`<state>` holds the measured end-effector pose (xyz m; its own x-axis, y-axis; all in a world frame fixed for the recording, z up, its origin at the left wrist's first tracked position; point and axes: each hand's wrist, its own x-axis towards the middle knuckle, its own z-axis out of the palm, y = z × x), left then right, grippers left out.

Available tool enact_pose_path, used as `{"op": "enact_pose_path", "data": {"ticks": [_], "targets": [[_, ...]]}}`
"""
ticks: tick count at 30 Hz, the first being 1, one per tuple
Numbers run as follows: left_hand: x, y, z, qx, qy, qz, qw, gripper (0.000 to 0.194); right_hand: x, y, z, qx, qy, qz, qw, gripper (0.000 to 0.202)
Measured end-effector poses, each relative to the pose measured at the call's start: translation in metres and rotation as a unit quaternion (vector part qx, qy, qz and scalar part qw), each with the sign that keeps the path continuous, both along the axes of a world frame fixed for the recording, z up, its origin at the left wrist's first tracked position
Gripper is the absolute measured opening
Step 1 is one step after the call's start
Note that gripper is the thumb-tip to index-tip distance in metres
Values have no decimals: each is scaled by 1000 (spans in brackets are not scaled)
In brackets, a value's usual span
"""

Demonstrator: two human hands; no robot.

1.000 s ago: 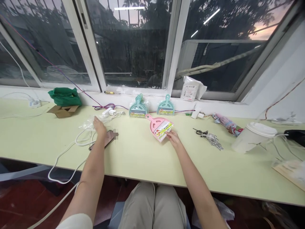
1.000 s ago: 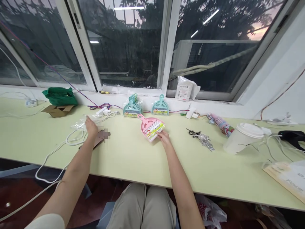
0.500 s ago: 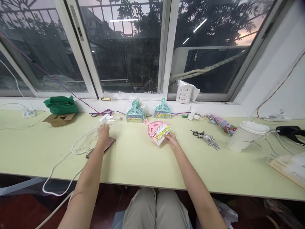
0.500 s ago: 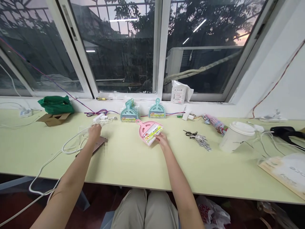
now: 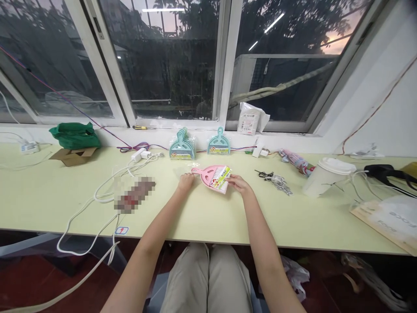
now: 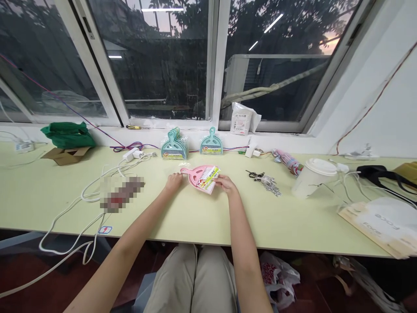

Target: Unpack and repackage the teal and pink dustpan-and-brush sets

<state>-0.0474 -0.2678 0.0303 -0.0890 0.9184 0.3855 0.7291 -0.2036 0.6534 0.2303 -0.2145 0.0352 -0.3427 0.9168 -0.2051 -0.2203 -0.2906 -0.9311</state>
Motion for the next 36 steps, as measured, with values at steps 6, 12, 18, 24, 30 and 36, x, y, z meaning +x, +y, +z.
{"op": "enact_pose_path", "data": {"ticks": [6, 12, 18, 24, 30, 36], "targets": [[-28, 8, 2, -84, 178, 111, 974, 23, 7, 1, 3, -3, -46, -35, 998, 21], [-17, 0, 5, -53, 360, 150, 919, 34, -15, -7, 4, 20, -29, -27, 999, 23], [-5, -6, 14, -5, 369, 157, 916, 37, -24, -10, 2, 16, -22, -25, 999, 21], [17, -8, 18, 27, 315, 123, 941, 30, -39, -20, 4, 32, -9, -48, 998, 24], [18, -5, 26, 33, 321, 161, 933, 30, -37, -26, 11, 46, -42, 44, 997, 26], [3, -6, 21, 33, 380, 182, 906, 36, -27, -16, 12, 25, -54, -57, 997, 24]]}}
